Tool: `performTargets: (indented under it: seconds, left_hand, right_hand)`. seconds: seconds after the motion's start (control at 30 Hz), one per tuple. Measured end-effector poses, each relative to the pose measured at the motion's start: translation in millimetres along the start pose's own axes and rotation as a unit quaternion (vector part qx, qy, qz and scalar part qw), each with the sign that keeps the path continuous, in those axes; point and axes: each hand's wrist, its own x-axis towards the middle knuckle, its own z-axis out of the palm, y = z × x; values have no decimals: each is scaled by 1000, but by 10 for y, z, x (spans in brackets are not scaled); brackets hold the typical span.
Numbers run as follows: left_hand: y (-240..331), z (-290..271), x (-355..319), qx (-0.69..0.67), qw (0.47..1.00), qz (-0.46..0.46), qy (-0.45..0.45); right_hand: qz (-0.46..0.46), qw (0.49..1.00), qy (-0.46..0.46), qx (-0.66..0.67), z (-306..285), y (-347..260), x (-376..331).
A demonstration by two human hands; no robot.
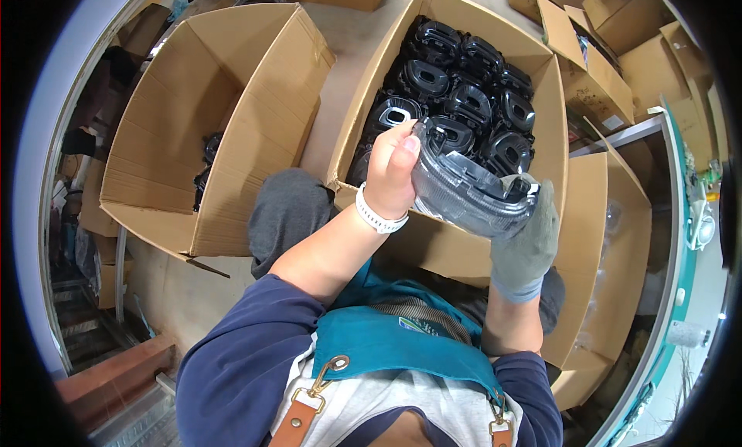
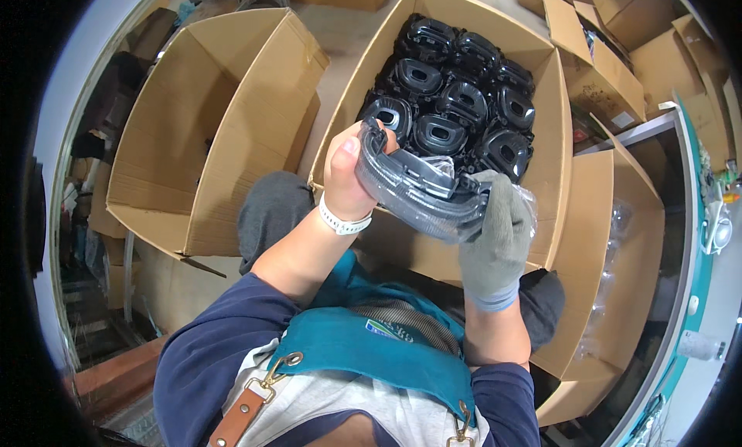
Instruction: Inspecting black plastic housing components and sorting them into cardboard boxes.
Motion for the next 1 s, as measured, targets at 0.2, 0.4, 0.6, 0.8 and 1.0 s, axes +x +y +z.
performTargets:
  seconds: [0.2,0.4,0.6,0.8,1.0]
  left_hand:
    - [113,-35,37,14,999,-13,-36]
    - [28,2,-6,24,1000,-10,-10]
    - [-32,-31,-3,15,997,7,75]
    - [-136,182,-141,-15,993,28,115]
    - [-199,81,-160,-44,998,5,34]
  right_hand:
    - [77,982,-86,153,-75,19,5]
    - [3,998,-17,55,7,-137,-8]
    - [-26,992,-68,106,86,35,-186]
    - [-114,993,-22,-8,294,137,-247]
    - [-232,963,14,-135,386,-40,-281]
